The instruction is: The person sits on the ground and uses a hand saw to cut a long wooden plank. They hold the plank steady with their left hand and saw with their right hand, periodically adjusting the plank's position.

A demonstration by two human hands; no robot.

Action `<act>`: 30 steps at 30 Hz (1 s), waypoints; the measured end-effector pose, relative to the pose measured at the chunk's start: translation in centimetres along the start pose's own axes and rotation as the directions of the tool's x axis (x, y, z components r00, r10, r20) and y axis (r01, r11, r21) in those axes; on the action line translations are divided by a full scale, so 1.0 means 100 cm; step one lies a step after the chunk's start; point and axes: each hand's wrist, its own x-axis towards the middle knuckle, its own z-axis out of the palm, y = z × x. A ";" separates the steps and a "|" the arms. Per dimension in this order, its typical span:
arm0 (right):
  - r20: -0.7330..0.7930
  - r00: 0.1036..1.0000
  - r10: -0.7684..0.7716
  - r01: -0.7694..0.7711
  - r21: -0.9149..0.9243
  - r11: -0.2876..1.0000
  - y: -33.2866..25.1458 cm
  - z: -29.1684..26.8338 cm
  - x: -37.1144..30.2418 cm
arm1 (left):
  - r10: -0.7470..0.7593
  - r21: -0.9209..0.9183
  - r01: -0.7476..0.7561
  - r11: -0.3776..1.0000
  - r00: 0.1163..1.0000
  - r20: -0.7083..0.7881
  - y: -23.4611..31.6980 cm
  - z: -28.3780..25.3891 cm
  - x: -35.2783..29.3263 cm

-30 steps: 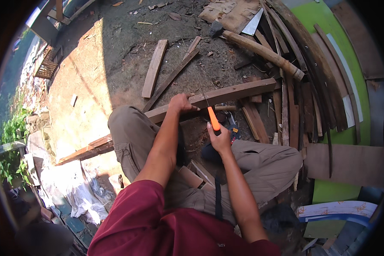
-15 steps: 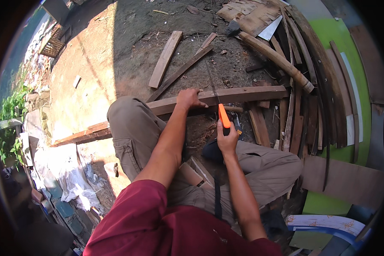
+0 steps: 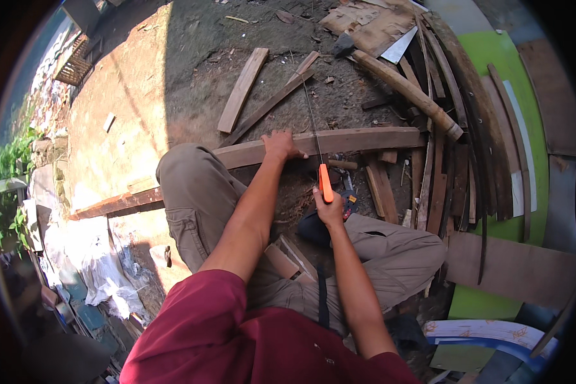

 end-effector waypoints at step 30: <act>-0.094 0.994 0.059 -0.079 -0.225 0.971 -0.112 -0.026 -0.007 | 0.084 0.105 -0.062 0.993 0.970 -0.227 -0.011 0.027 0.001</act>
